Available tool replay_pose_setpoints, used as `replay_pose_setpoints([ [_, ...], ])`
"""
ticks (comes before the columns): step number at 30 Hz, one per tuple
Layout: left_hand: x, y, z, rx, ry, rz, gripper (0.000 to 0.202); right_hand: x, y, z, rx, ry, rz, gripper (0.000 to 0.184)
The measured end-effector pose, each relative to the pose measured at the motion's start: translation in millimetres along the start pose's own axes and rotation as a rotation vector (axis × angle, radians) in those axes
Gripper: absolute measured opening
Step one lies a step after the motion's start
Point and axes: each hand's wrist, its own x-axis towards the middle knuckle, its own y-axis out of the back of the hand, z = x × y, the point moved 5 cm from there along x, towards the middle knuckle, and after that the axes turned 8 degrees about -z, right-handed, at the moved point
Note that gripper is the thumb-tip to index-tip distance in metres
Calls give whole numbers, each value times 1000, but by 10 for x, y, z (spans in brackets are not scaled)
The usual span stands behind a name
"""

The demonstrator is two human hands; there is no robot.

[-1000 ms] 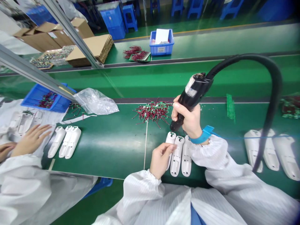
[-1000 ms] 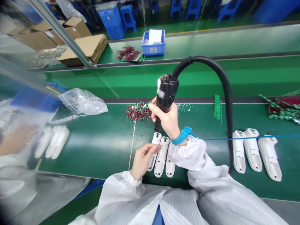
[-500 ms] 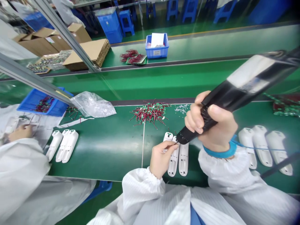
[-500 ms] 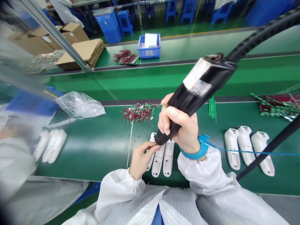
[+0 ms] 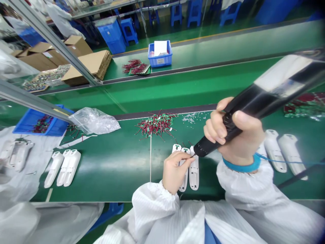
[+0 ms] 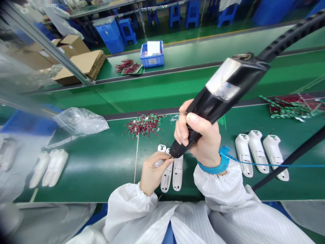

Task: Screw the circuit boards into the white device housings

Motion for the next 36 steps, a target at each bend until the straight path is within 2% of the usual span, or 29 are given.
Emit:
replay_pose_setpoints([
  [4,8,-42,87,152,-125,12,5,-30,32,18,-5,42,-3,17],
  [7,1,-109,118,445,-236,-3,30,-42,124,50,-80,75,53,16],
  [10,0,-216,34,786,-243,-71,47,-39,232,68,-177,105,119,17],
  [13,-1,-316,-85,967,-236,-158,69,-24,311,78,-231,118,158,18],
  [15,1,-353,-145,1007,-227,-194,80,-13,346,91,-240,117,172,19],
  [17,2,-368,-181,1019,-215,-209,83,-4,374,114,-240,110,182,19],
  [31,-35,-383,-215,1066,-187,-202,78,49,497,468,-253,-11,186,23],
  [36,-47,-398,-240,1088,-201,-184,75,63,497,527,-272,-43,138,22],
])
